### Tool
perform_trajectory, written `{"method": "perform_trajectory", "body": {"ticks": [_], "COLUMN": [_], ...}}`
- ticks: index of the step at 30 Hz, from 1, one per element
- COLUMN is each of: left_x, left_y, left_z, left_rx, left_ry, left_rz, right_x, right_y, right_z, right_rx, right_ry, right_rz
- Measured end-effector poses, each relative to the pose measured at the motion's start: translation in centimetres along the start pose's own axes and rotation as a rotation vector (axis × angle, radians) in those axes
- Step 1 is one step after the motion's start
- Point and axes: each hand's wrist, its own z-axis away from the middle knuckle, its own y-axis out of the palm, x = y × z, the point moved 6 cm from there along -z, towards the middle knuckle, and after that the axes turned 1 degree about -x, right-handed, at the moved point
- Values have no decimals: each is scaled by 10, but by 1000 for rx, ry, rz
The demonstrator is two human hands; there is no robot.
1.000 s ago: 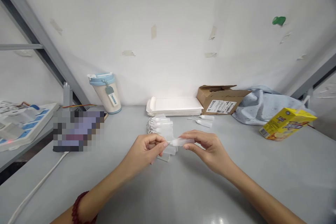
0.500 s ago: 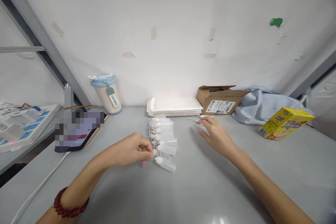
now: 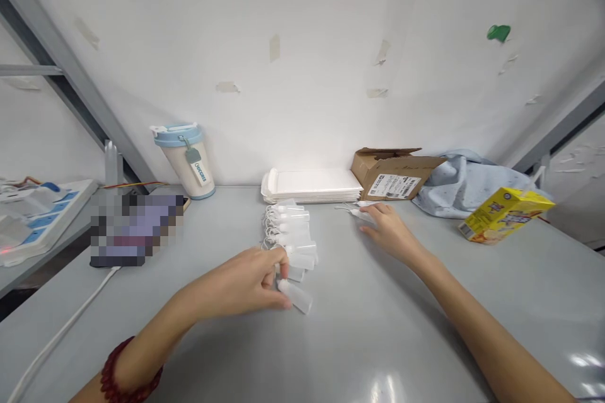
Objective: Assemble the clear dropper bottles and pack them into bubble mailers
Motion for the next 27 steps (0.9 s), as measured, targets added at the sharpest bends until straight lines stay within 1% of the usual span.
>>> {"method": "perform_trajectory", "body": {"ticks": [3,5,9,11,15,16,18,21,22,27], "left_x": [-5,-5,-3,-2,-1,0,0,0,-1,-3], "left_y": [12,16,12,10,8,7,7,6,6,2], "left_z": [0,-2,-6,-9,-12,-12,-13,-13,-13,-13], "left_rx": [-1,-27,-120,-148,-182,-185,-185,-191,-204,-284], "left_ry": [24,34,30,32,42,39,32,25,23,-10], "left_rz": [-42,-66,-147,-186,-201,-183,-127,-38,-8,226], "right_x": [-1,-1,1,2,8,10,16,31,37,60], "right_y": [2,3,4,3,-7,-11,-19,-28,-29,-32], "right_z": [0,0,0,0,1,2,5,12,14,23], "right_rx": [19,21,17,7,-35,-47,-63,-21,11,94], "right_ry": [7,10,8,12,44,55,87,103,91,51], "right_rz": [-16,-24,-51,-73,-131,-167,-330,-657,-729,-936]}}
